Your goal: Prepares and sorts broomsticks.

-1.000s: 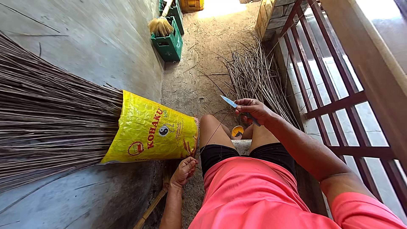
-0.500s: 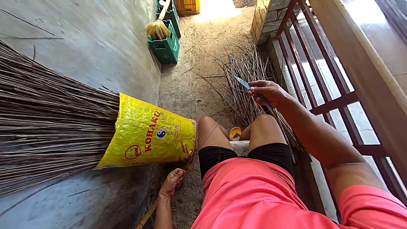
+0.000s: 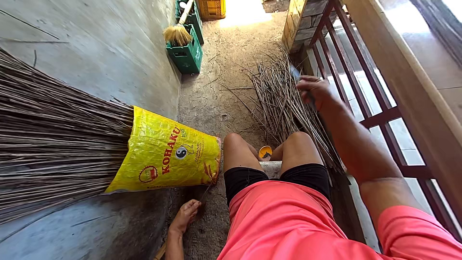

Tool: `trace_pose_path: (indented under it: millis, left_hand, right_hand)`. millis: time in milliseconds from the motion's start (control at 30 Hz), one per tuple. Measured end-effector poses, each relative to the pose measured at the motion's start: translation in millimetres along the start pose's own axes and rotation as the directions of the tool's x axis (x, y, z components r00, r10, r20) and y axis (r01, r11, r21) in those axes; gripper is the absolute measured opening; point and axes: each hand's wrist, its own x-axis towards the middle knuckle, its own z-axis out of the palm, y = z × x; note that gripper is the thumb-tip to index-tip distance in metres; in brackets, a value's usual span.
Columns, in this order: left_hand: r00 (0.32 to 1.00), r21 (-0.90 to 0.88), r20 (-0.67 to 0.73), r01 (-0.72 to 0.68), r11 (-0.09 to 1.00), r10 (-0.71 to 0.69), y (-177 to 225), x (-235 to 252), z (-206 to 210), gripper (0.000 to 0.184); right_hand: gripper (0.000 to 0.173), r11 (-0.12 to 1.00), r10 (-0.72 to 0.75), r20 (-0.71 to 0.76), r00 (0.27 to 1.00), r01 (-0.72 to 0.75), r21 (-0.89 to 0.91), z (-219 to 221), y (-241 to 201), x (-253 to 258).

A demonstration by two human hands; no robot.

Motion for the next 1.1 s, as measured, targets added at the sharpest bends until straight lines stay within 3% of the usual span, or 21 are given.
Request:
trace_pose_path:
  millis: [67, 133, 267, 367, 433, 467, 533, 600, 667, 733, 867, 967, 1100]
  left_hand:
    - [0.989, -0.003, -0.124, 0.083, 0.997, -0.083, -26, -17, -24, 0.017]
    - [0.972, -0.064, -0.18, 0.142, 0.988, -0.151, -41, -28, -34, 0.018]
    - [0.974, -0.129, -0.212, 0.05, 0.99, -0.077, -37, -8, 0, 0.018]
    - [0.973, -0.162, -0.23, -0.06, 0.985, 0.022, -2, 13, 43, 0.019]
    - [0.974, -0.179, -0.208, -0.126, 0.976, 0.087, 23, 23, 68, 0.019]
    - [0.976, -0.178, -0.185, -0.151, 0.972, 0.118, 34, 27, 79, 0.019]
    - [0.977, -0.178, -0.139, -0.186, 0.966, 0.162, 52, 34, 96, 0.019]
    - [0.976, -0.187, -0.104, -0.207, 0.96, 0.19, 65, 41, 110, 0.019]
    - [0.974, -0.201, -0.078, -0.225, 0.953, 0.214, 74, 47, 122, 0.019]
    - [0.968, -0.22, -0.048, -0.249, 0.943, 0.245, 81, 51, 134, 0.019]
    - [0.955, -0.211, 0.026, -0.285, 0.935, 0.296, 90, 50, 153, 0.019]
    - [0.942, -0.2, 0.06, -0.313, 0.929, 0.33, 95, 45, 162, 0.018]
    - [0.929, -0.223, 0.078, -0.336, 0.915, 0.361, 94, 37, 164, 0.018]
  right_hand:
    - [0.04, 1.0, -0.005, -0.107, 0.994, 0.002, -0.026, -35, -10, 19]
    - [0.037, 0.961, 0.082, -0.06, 0.995, -0.095, -0.261, -50, -12, 17]
    - [0.026, 0.579, 0.209, -0.005, 0.978, -0.128, -0.805, -47, 32, 23]
    - [0.027, 0.347, 0.203, -0.036, 0.978, -0.106, -0.932, -39, 69, 27]
    - [0.031, 0.302, 0.193, -0.076, 0.978, -0.133, -0.944, -34, 80, 23]
    - [0.031, 0.333, 0.179, -0.092, 0.98, -0.149, -0.931, -33, 82, 21]
    - [0.03, 0.549, 0.153, -0.118, 0.981, -0.184, -0.816, -29, 82, 10]
    - [0.03, 0.842, 0.204, -0.115, 0.972, -0.234, -0.486, -21, 80, -7]
    - [0.032, 0.956, 0.271, 0.044, 0.962, -0.264, -0.125, -10, 78, -29]
    - [0.036, 0.96, 0.262, 0.286, 0.922, -0.279, 0.021, 11, 81, -56]
    - [0.048, 0.94, 0.259, 0.616, 0.744, -0.34, 0.015, 73, 105, -105]
    - [0.048, 0.913, 0.255, 0.756, 0.603, -0.408, 0.018, 111, 116, -125]
    - [0.034, 0.914, 0.233, 0.819, 0.524, -0.406, 0.0, 134, 113, -139]
